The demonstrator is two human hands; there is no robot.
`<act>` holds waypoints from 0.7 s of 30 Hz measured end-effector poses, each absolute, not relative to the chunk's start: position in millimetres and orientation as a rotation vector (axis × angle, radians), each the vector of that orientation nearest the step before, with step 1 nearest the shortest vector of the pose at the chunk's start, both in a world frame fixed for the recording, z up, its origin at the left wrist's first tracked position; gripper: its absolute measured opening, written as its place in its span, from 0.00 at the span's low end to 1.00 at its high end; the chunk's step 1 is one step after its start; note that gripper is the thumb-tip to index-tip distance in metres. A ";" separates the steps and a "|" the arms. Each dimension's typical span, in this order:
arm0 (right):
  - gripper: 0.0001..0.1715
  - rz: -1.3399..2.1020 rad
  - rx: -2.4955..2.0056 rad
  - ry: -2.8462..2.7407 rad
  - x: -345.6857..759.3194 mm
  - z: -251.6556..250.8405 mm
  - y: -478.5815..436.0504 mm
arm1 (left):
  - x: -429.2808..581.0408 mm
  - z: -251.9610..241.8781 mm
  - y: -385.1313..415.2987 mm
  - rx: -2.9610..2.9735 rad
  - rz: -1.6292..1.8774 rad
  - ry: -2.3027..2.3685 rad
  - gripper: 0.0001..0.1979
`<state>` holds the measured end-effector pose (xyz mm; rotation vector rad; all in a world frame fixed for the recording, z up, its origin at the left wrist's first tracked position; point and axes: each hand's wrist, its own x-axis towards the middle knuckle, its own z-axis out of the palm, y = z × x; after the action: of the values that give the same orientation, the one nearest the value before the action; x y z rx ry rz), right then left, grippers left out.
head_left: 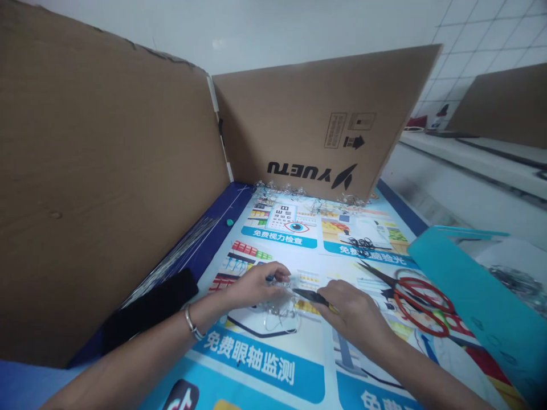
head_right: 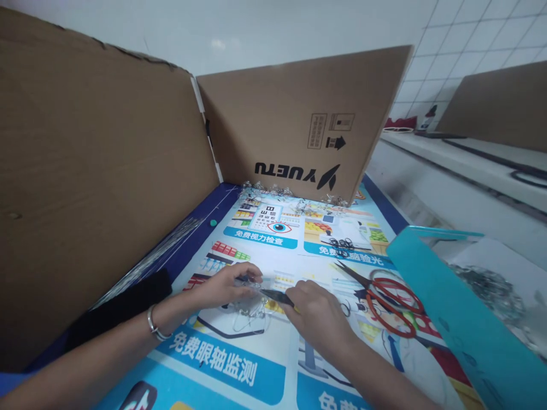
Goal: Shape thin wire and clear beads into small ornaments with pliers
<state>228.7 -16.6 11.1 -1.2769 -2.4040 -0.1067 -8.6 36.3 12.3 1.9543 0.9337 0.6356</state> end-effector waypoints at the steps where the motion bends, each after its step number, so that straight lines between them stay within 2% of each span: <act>1: 0.13 -0.131 -1.264 -2.399 228.0 10.5 -15.7 | -7.1 9.6 36.4 1.950 0.644 0.953 0.11; 12: 0.10 -0.225 -1.166 -2.324 234.6 -6.1 -15.4 | -4.0 -3.1 27.9 2.063 0.702 0.970 0.09; 21: 0.10 -0.383 -1.106 -2.346 233.2 2.7 -14.0 | 2.7 2.0 21.2 2.106 0.680 1.081 0.08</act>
<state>233.2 -14.0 2.7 -1.1059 -2.3463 -0.3831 2.7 21.2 2.0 2.1063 1.0810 0.6798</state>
